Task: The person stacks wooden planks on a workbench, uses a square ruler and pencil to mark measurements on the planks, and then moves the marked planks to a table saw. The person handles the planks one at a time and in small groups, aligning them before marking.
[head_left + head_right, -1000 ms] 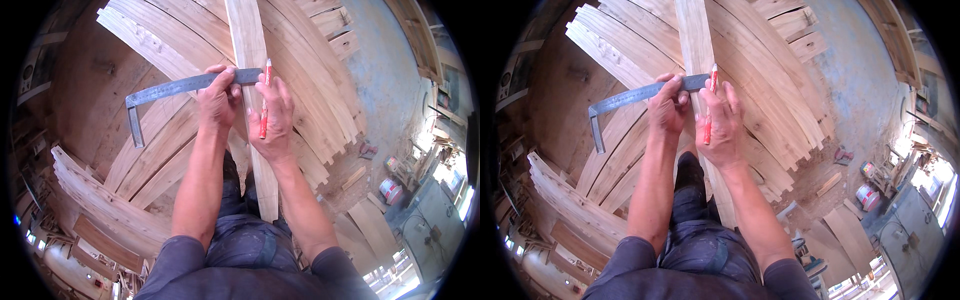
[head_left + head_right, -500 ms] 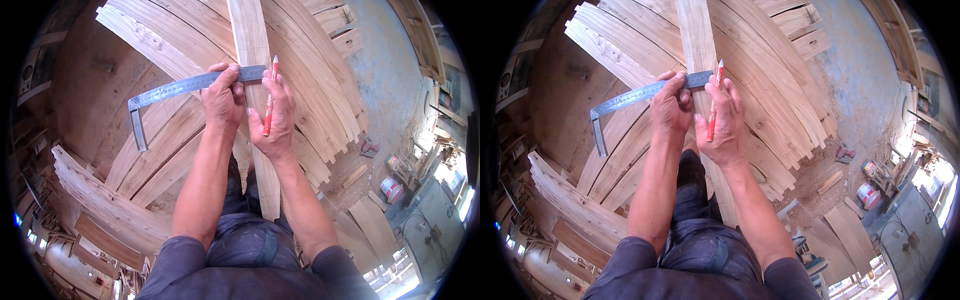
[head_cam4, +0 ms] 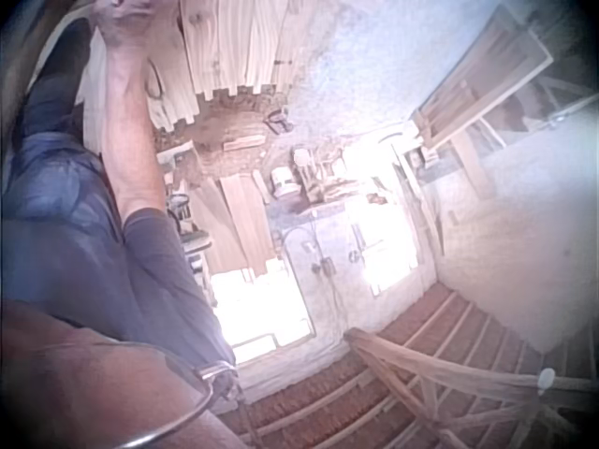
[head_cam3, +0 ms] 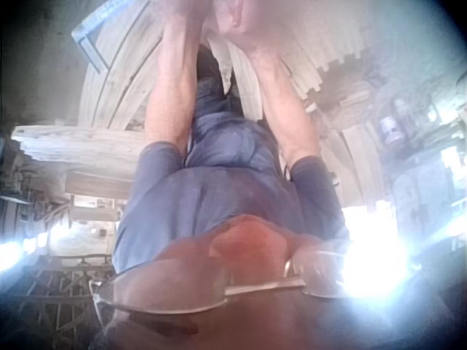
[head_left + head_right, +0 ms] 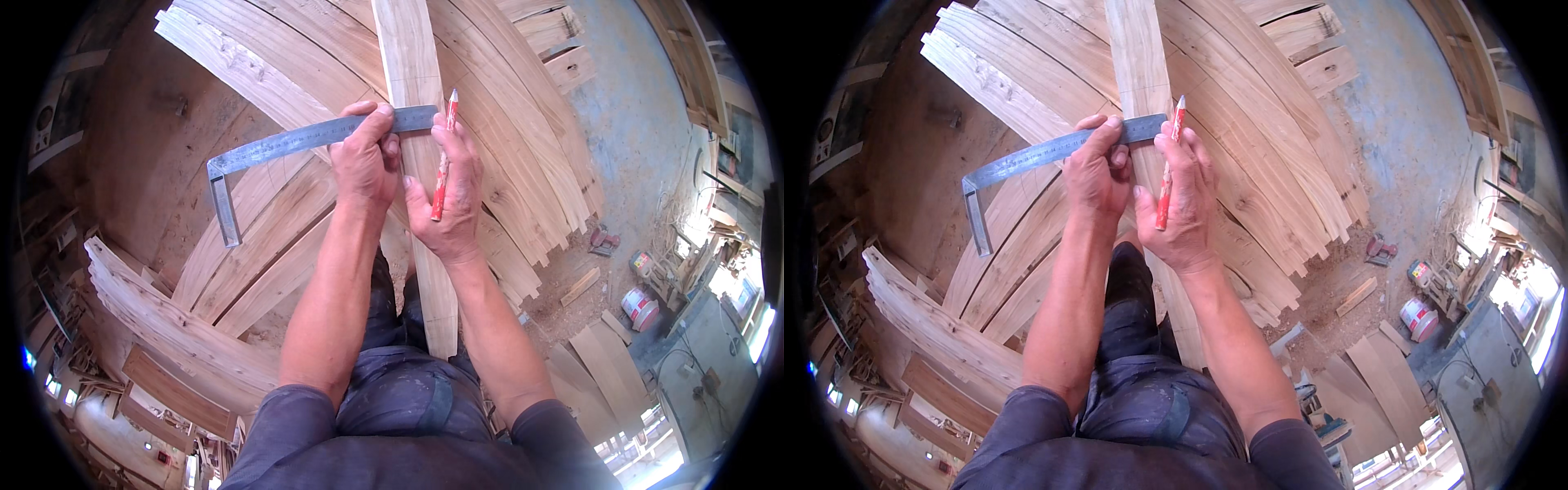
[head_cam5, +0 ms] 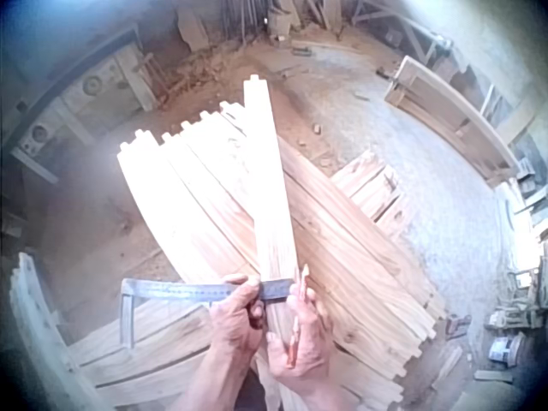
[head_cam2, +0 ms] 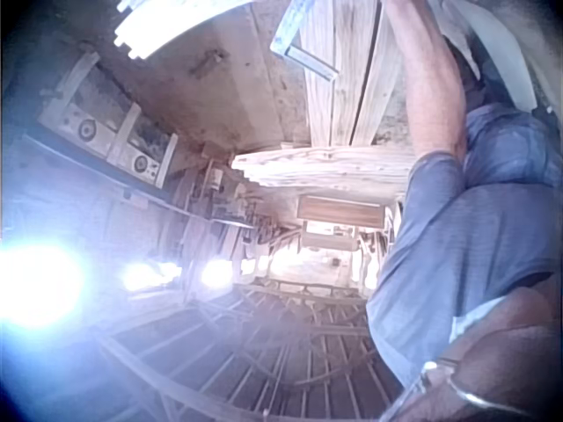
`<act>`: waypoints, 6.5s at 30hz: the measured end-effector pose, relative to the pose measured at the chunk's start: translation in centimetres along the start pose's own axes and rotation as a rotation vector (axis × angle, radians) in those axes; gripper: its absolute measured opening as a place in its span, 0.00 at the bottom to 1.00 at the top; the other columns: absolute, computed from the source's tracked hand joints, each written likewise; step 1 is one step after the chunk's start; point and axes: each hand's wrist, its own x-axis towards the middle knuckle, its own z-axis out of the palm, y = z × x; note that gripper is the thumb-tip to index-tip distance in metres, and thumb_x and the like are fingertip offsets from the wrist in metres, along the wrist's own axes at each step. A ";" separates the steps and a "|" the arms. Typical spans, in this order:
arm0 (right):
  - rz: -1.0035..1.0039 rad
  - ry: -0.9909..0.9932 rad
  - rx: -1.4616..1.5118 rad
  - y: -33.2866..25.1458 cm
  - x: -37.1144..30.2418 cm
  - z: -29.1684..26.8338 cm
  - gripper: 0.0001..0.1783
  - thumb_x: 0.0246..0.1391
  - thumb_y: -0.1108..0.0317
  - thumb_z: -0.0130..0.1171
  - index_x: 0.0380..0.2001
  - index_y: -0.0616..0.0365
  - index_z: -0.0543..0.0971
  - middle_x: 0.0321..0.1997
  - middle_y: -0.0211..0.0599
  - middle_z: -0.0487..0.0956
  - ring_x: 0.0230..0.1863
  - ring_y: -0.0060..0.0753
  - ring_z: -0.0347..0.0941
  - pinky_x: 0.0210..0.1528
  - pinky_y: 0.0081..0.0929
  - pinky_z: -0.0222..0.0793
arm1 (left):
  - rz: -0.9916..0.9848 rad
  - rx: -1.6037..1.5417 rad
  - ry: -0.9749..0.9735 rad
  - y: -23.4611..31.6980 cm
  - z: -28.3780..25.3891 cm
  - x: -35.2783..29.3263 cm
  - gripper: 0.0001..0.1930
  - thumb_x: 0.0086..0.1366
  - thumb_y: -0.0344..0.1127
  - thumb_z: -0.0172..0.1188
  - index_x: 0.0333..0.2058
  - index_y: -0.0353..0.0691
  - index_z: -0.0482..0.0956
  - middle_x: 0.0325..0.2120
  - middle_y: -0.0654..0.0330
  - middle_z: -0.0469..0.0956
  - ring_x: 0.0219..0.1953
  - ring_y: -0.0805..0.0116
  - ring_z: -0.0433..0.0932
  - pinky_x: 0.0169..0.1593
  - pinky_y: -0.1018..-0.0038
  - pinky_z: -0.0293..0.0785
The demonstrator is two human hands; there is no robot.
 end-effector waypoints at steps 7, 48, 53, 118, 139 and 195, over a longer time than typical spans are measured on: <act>-0.003 -0.010 0.011 -0.1 0.2 -0.2 0.40 0.38 0.78 0.62 0.60 0.59 0.66 0.66 0.49 0.69 0.68 0.55 0.60 0.70 0.45 0.52 | -0.002 0.002 0.007 0.2 0.2 0.0 0.14 0.61 0.24 0.61 0.44 0.37 0.70 0.27 0.60 0.77 0.16 0.75 0.69 0.16 0.80 0.60; -0.018 0.035 0.117 0.7 -0.5 -1.5 0.32 0.46 0.70 0.62 0.57 0.64 0.70 0.61 0.49 0.73 0.66 0.54 0.62 0.67 0.45 0.57 | 0.043 0.067 0.000 0.0 -0.6 0.0 0.12 0.62 0.27 0.63 0.43 0.41 0.71 0.34 0.58 0.81 0.18 0.77 0.69 0.20 0.81 0.61; -0.042 0.049 0.133 0.2 -0.1 -2.6 0.28 0.53 0.64 0.61 0.56 0.65 0.73 0.57 0.48 0.77 0.63 0.54 0.66 0.65 0.43 0.60 | 0.060 0.053 -0.009 -0.1 -0.5 0.1 0.12 0.62 0.26 0.63 0.42 0.40 0.71 0.35 0.57 0.80 0.17 0.77 0.69 0.19 0.81 0.61; 0.301 -0.002 0.194 -1.9 4.6 -3.2 0.11 0.55 0.71 0.54 0.38 0.65 0.81 0.34 0.51 0.83 0.35 0.46 0.82 0.37 0.34 0.76 | -0.238 0.384 0.139 4.8 -17.0 -9.4 0.14 0.58 0.23 0.63 0.41 0.38 0.71 0.28 0.57 0.77 0.15 0.75 0.67 0.16 0.80 0.59; -0.391 -0.608 -0.179 -6.3 -6.8 4.7 0.27 0.45 0.73 0.61 0.53 0.56 0.74 0.58 0.44 0.73 0.63 0.46 0.66 0.63 0.42 0.62 | -0.477 0.902 0.183 6.1 -24.6 -11.7 0.16 0.69 0.43 0.57 0.34 0.31 0.76 0.24 0.54 0.79 0.15 0.71 0.73 0.15 0.76 0.68; 0.950 0.629 0.054 -2.8 -48.6 -34.2 0.38 0.45 0.69 0.68 0.61 0.63 0.67 0.61 0.58 0.71 0.62 0.54 0.68 0.64 0.40 0.63 | -0.352 0.772 -1.361 -27.4 18.7 -41.0 0.23 0.44 0.20 0.68 0.40 0.38 0.71 0.32 0.62 0.76 0.33 0.73 0.74 0.40 0.75 0.71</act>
